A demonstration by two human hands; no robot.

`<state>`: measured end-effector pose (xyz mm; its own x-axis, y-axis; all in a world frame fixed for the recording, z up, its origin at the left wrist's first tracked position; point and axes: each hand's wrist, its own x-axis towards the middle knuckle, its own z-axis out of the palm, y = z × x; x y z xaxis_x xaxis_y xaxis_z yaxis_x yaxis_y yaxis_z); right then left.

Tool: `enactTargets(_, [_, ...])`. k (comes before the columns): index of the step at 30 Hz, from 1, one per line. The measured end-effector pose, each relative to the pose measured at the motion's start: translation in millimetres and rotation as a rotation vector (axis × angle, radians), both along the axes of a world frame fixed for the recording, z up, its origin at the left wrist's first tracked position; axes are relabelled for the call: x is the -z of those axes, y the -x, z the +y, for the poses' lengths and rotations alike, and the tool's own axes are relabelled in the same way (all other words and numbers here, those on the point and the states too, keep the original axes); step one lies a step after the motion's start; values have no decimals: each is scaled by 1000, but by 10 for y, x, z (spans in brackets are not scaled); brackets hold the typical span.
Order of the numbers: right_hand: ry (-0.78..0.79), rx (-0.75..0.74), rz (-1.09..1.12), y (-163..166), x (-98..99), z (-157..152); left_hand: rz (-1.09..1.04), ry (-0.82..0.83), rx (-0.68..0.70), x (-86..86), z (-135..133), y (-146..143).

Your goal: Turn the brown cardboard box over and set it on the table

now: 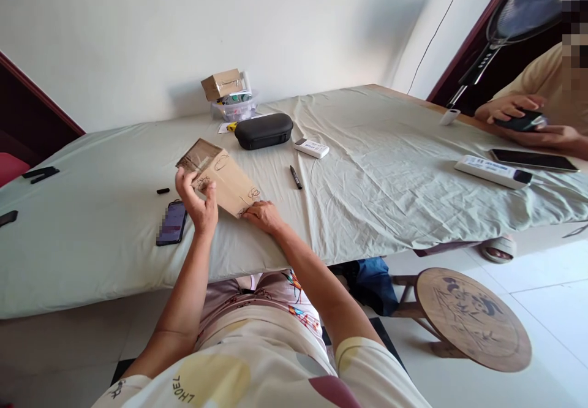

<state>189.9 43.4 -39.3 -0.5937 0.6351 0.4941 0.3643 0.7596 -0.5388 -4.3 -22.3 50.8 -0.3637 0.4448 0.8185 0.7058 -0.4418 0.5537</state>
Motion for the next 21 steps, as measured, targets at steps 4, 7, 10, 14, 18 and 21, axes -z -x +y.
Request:
enactTargets(4, [46,-5,3,44,-21,-49,48,75,169,-107,133,-126])
enactTargets(7, [58,179,149,13,-59,-55,58,92,248,-75,205,-206])
enactTargets(10, [-12,428,363,-55,-101,-39,90,74,257,-32,225,-203])
enactTargets(14, [-151,495,489,-93,-104,-3,156,48,275,28,236,-153])
enactTargets(18, [-217,368,395,-14,-39,8,174,35,310,99,258,-146])
enactTargets(21, [-233,353,322,43,3,3,164,22,315,137,270,-157])
